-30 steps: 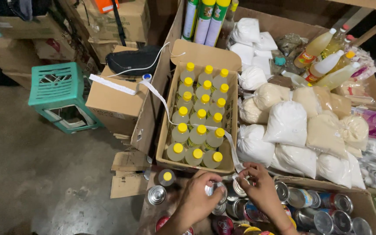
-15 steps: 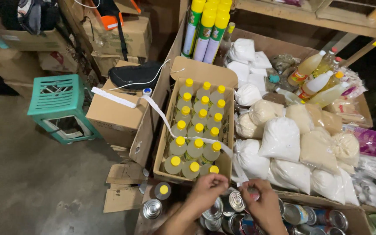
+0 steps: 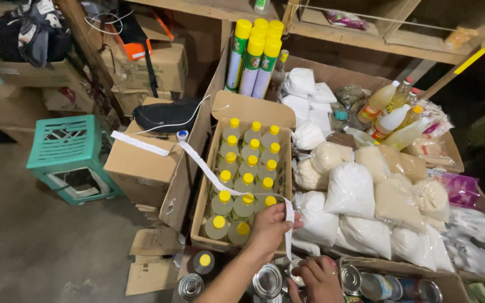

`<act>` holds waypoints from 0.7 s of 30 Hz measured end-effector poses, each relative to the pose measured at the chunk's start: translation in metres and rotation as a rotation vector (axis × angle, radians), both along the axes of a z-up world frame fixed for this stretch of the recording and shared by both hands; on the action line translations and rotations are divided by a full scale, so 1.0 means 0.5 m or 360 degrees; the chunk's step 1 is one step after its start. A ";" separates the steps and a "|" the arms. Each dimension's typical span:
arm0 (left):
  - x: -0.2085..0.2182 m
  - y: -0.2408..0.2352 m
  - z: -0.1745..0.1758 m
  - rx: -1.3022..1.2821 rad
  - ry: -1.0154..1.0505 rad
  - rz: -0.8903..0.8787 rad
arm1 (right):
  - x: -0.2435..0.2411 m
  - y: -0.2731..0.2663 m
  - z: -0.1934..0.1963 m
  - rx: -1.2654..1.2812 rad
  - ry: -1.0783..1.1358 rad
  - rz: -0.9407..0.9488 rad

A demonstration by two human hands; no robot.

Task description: Removing stickers and price labels from various canned goods and organizing them in a grocery storage area.

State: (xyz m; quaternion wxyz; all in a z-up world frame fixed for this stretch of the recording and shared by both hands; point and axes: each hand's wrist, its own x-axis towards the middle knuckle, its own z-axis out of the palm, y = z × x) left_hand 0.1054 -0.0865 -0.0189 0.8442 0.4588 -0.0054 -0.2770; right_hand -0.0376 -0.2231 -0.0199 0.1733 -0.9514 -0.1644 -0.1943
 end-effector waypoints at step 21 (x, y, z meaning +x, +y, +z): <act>-0.128 0.126 0.015 -0.0045 0.0159 0.0178 | 0.031 0.104 0.117 0.1523 0.0568 -0.0504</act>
